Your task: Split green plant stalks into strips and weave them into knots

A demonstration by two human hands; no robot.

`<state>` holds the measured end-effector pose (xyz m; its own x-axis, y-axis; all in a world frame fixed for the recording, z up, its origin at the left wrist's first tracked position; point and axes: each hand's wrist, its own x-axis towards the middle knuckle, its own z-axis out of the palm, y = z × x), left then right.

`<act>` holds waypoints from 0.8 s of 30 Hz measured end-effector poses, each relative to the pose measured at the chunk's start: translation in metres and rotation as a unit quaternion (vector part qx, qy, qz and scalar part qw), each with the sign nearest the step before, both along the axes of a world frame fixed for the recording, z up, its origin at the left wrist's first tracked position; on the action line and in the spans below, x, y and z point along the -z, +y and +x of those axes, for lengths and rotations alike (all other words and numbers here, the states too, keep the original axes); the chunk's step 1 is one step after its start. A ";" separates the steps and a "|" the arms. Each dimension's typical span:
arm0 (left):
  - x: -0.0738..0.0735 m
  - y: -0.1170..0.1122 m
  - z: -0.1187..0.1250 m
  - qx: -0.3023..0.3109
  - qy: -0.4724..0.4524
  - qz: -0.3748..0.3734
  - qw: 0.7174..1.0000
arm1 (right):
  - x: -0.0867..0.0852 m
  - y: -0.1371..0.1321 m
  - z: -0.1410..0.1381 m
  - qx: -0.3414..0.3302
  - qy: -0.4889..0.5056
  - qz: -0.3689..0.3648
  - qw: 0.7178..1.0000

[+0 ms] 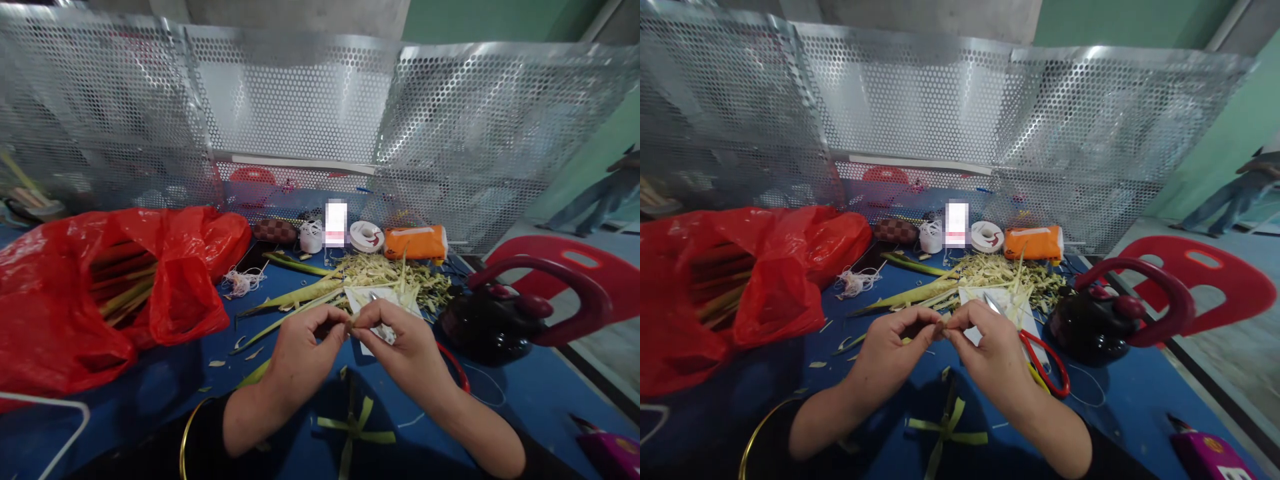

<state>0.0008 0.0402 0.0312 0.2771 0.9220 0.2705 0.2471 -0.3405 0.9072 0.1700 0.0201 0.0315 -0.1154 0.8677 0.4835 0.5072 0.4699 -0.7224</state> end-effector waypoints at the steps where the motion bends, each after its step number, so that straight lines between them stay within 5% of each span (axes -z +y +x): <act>1: 0.000 0.000 0.000 -0.004 0.002 0.005 1.000 | 0.001 0.000 -0.001 0.011 0.005 -0.005 1.000; 9: 0.000 0.000 0.001 -0.007 -0.026 -0.014 1.000 | 0.003 0.000 -0.001 0.021 0.000 0.003 1.000; 18: -0.013 0.002 0.006 -0.024 -0.152 -0.253 0.955 | 0.004 0.004 0.001 -0.023 -0.092 0.161 0.982; 24: -0.007 0.000 0.007 -0.027 -0.160 -0.224 0.961 | 0.004 0.004 0.002 -0.025 -0.073 0.092 0.993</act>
<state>0.0079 0.0404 0.0386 0.1946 0.9765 -0.0930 -0.0618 0.1068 0.9924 0.1725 0.0245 0.0272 -0.2378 0.7572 0.6084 0.5729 0.6152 -0.5417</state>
